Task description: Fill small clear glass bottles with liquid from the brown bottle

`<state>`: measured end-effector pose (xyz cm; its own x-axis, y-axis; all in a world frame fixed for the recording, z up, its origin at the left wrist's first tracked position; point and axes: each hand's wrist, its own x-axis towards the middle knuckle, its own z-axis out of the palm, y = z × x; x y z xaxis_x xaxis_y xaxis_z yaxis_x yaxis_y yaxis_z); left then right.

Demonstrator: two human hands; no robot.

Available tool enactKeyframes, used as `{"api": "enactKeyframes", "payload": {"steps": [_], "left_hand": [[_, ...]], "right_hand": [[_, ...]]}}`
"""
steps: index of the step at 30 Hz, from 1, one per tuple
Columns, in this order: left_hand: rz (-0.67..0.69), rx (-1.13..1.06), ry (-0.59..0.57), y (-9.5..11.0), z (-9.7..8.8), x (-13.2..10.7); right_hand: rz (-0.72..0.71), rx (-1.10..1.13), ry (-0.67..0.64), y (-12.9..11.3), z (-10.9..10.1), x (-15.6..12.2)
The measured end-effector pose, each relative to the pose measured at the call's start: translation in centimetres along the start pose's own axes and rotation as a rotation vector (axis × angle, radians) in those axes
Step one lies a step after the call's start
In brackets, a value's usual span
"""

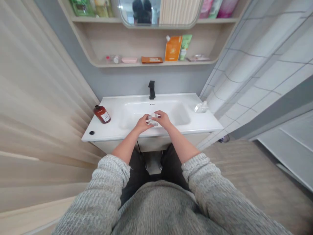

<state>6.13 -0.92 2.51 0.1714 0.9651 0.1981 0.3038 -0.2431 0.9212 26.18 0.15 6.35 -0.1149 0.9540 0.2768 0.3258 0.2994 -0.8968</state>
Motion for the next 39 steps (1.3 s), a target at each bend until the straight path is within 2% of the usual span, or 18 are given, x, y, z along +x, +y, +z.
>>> {"api": "enactKeyframes", "payload": {"steps": [5,14,22,27,31,39], "left_hand": [[-0.023,-0.005,0.019,0.3,-0.1,0.0],[-0.003,-0.05,0.009,-0.2,-0.1,0.1],[0.006,-0.012,0.006,0.3,0.0,0.0],[-0.004,-0.053,0.012,0.4,-0.1,0.0],[-0.004,-0.061,0.015,0.2,-0.1,0.0],[0.013,-0.062,0.011,0.4,-0.1,0.0]], "right_hand": [[0.02,0.04,0.025,0.0,0.8,0.4],[-0.019,0.169,-0.125,0.5,-0.2,0.5],[0.073,0.076,0.028,-0.3,1.1,0.3],[0.028,0.066,-0.024,-0.8,1.3,-0.4],[-0.002,0.102,-0.042,-0.3,0.9,-1.2],[0.04,0.178,0.028,0.6,1.1,-1.2]]}}
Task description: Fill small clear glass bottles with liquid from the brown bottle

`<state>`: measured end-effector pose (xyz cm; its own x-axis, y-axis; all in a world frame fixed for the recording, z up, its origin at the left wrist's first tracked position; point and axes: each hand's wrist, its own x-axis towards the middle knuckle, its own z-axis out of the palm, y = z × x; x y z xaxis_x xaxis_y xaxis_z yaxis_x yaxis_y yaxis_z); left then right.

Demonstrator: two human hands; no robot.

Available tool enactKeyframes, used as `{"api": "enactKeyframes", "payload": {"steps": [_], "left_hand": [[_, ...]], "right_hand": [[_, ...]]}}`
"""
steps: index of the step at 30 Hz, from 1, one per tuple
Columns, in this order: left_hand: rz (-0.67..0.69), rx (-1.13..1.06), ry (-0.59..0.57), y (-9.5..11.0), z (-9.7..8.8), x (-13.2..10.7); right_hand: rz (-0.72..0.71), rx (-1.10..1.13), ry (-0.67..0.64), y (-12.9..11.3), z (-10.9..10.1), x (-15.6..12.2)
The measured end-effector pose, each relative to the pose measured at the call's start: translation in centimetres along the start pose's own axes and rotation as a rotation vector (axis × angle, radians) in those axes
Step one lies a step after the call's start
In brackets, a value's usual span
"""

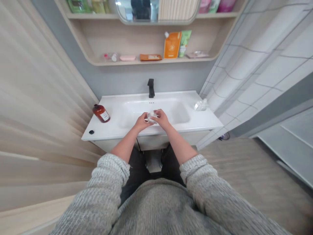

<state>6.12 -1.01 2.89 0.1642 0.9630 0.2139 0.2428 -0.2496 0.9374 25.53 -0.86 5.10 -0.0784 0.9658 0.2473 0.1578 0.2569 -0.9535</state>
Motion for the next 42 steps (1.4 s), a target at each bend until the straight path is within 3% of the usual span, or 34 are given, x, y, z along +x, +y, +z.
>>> {"api": "enactKeyframes", "payload": {"steps": [5,13,26,38,42], "left_hand": [[-0.001,0.02,0.006,-0.1,0.1,0.0],[-0.004,0.003,0.016,-0.4,0.1,0.1],[-0.024,0.039,0.016,-0.6,-0.1,0.2],[-0.01,0.05,-0.003,-0.8,0.1,0.2],[-0.008,0.066,-0.011,-0.7,0.0,0.2]], "right_hand": [[-0.062,-0.027,-0.044,0.7,-0.2,0.0],[-0.088,0.103,-0.033,2.2,0.0,-0.2],[-0.027,0.107,-0.003,2.1,0.2,-0.3],[-0.048,0.096,-0.072,2.3,0.1,-0.9],[-0.012,0.089,-0.031,2.5,0.0,-0.8]]}}
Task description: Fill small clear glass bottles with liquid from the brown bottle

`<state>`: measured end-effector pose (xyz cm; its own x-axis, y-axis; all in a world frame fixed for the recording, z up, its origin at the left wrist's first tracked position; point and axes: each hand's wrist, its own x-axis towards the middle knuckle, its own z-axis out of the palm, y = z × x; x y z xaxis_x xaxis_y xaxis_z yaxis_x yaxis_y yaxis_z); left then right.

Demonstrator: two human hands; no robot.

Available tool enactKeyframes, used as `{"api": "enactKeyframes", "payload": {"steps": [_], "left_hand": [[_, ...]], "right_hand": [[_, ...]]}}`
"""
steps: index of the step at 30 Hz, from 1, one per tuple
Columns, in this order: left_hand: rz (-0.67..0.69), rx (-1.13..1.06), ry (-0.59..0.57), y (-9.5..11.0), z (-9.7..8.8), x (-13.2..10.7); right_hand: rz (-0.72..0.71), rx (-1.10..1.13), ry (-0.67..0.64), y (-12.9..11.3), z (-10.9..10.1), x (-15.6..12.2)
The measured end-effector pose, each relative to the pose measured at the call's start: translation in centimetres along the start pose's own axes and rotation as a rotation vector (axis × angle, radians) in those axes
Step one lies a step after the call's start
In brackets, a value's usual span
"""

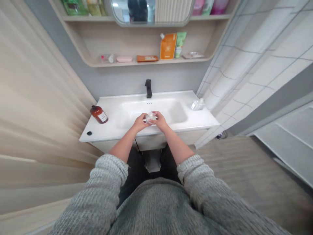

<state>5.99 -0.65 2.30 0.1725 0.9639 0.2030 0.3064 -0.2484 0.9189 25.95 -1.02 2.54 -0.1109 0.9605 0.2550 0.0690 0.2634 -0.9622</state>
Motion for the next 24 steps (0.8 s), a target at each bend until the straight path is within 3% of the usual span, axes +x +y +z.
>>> {"api": "enactKeyframes", "payload": {"steps": [8,14,24], "left_hand": [[0.001,-0.011,-0.045,0.5,0.0,-0.3],[0.009,0.007,-0.075,0.6,0.1,-0.4],[0.007,-0.011,-0.073,1.0,0.0,-0.4]], "right_hand": [[-0.047,0.118,-0.064,-0.2,0.0,-0.1],[-0.064,-0.073,0.057,-0.5,-0.1,-0.2],[-0.082,-0.109,-0.011,-1.5,-0.1,-0.4]]}}
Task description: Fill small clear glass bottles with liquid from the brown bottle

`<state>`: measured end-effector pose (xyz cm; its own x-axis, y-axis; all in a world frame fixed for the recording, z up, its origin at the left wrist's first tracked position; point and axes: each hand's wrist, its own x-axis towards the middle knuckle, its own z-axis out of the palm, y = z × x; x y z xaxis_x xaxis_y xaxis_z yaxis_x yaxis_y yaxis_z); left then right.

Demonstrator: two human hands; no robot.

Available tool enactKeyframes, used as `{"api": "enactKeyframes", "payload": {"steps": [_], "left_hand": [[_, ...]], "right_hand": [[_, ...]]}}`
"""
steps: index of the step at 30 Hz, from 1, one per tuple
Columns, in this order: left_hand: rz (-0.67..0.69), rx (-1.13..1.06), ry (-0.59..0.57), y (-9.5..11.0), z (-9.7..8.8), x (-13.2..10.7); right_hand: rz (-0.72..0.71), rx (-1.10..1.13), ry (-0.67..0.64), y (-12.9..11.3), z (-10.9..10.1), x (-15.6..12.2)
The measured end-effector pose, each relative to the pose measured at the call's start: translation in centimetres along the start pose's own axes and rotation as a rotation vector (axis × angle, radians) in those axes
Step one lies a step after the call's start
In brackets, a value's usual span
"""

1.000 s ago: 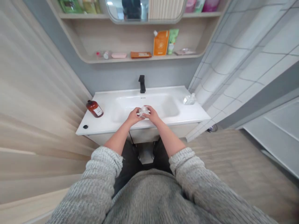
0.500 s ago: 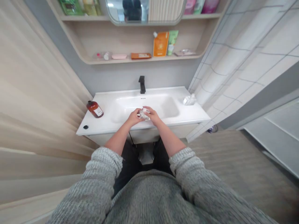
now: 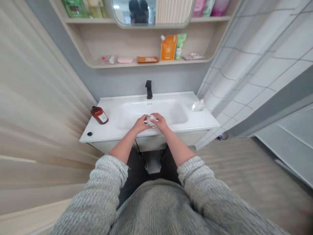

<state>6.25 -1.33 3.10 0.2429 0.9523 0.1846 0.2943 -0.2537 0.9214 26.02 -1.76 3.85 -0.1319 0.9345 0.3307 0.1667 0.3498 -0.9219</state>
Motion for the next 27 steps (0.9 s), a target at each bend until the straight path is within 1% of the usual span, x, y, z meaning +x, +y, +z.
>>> {"api": "enactKeyframes", "payload": {"steps": [4,9,11,13,14,15,17,19,21,23,24,25,27], "left_hand": [[-0.01,-0.001,0.019,-0.1,0.1,0.1],[-0.029,-0.05,0.053,-0.3,0.1,0.2],[-0.03,-0.077,0.063,-0.3,0.1,0.2],[-0.014,-0.104,0.062,-0.3,0.1,0.2],[-0.002,-0.109,0.06,-0.4,0.0,0.2],[0.007,-0.108,0.058,-0.4,-0.1,0.2],[0.001,-0.095,0.041,-0.6,-0.4,0.3],[-0.019,-0.095,0.013,-0.9,-0.6,0.4],[-0.029,-0.106,0.009,-1.1,-0.7,0.5],[-0.03,-0.108,0.02,-1.1,-0.7,0.6],[-0.03,-0.104,0.021,-1.1,-0.7,0.6],[-0.031,-0.098,0.019,-1.0,-0.7,0.6],[-0.031,-0.082,0.015,-0.8,-0.7,0.5]], "right_hand": [[0.02,-0.016,0.024,0.1,-0.1,-0.2],[0.069,0.033,-0.032,0.3,0.5,-0.1],[0.059,0.028,-0.041,0.3,0.5,-0.2],[0.022,-0.017,-0.012,0.2,-0.1,-0.5],[0.001,-0.048,0.016,0.2,-0.8,-0.7],[-0.017,-0.08,0.054,0.2,-1.8,-1.0],[-0.034,-0.144,0.16,0.2,-4.6,-1.6],[-0.019,-0.23,0.326,0.3,-8.4,-2.2],[0.012,-0.375,0.517,0.6,-12.9,-2.8],[0.08,-0.542,0.719,1.0,-17.3,-3.4],[0.132,-0.617,0.79,1.3,-19.3,-3.6],[0.182,-0.682,0.838,1.6,-21.1,-3.9],[0.279,-0.764,0.885,2.3,-24.2,-4.4]]}}
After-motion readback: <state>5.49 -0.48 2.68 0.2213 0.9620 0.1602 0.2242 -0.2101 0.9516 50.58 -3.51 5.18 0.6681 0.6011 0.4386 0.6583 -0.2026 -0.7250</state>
